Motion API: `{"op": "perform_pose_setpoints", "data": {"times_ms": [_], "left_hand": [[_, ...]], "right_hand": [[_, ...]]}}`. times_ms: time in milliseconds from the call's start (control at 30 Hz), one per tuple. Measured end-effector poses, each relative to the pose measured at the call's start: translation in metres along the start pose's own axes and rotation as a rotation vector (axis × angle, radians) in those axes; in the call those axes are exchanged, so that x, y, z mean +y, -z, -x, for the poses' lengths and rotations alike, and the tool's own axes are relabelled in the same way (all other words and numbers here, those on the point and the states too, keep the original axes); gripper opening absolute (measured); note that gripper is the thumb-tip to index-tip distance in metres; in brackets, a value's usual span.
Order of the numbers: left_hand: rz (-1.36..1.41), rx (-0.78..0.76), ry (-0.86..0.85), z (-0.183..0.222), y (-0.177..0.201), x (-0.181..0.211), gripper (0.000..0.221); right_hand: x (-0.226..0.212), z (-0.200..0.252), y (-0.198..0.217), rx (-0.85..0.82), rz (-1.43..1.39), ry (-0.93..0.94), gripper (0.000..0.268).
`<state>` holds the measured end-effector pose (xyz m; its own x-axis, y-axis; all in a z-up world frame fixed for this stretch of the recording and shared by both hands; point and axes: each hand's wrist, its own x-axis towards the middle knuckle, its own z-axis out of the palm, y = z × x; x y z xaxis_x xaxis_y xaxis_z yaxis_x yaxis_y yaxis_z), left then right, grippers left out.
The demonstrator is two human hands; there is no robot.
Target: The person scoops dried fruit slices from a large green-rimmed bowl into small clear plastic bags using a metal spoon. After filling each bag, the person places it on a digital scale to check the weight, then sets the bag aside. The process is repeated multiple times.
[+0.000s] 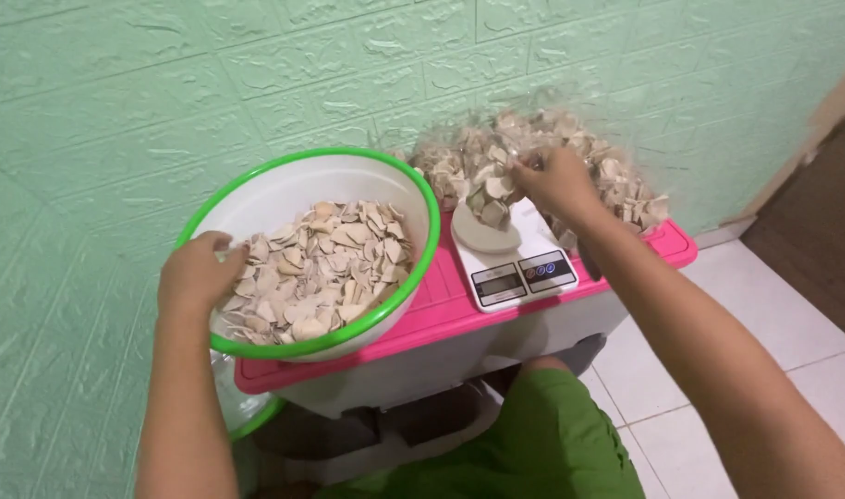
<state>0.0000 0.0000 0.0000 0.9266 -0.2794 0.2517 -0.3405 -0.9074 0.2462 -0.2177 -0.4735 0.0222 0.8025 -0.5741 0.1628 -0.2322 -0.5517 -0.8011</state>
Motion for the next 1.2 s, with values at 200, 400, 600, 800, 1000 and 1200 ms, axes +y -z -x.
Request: {"op": "perform_pose_setpoints", "data": {"times_ms": [200,400,600,800,1000,1200], "left_hand": [[-0.135,-0.115,0.082,0.006,-0.004,0.018,0.053],[-0.152,-0.188,0.081,0.016,0.012,0.035,0.055],[-0.184,-0.214,0.081,0.018,0.014,0.037,0.055],[-0.179,-0.232,0.077,0.014,0.009,0.030,0.057],[-0.188,-0.208,0.065,0.015,0.007,0.028,0.057],[-0.189,-0.226,0.075,0.016,0.009,0.030,0.056]], "right_hand": [[0.033,-0.012,-0.023,0.089,-0.288,-0.165,0.032],[0.042,0.010,-0.035,0.069,-0.565,-0.267,0.043],[0.028,0.038,-0.027,-0.003,-0.675,-0.290,0.057],[0.031,0.051,-0.025,-0.076,-0.664,-0.309,0.061],[0.030,0.072,-0.019,-0.083,-0.732,-0.339,0.064],[0.068,0.068,-0.025,-0.075,-0.762,-0.340,0.066]]}}
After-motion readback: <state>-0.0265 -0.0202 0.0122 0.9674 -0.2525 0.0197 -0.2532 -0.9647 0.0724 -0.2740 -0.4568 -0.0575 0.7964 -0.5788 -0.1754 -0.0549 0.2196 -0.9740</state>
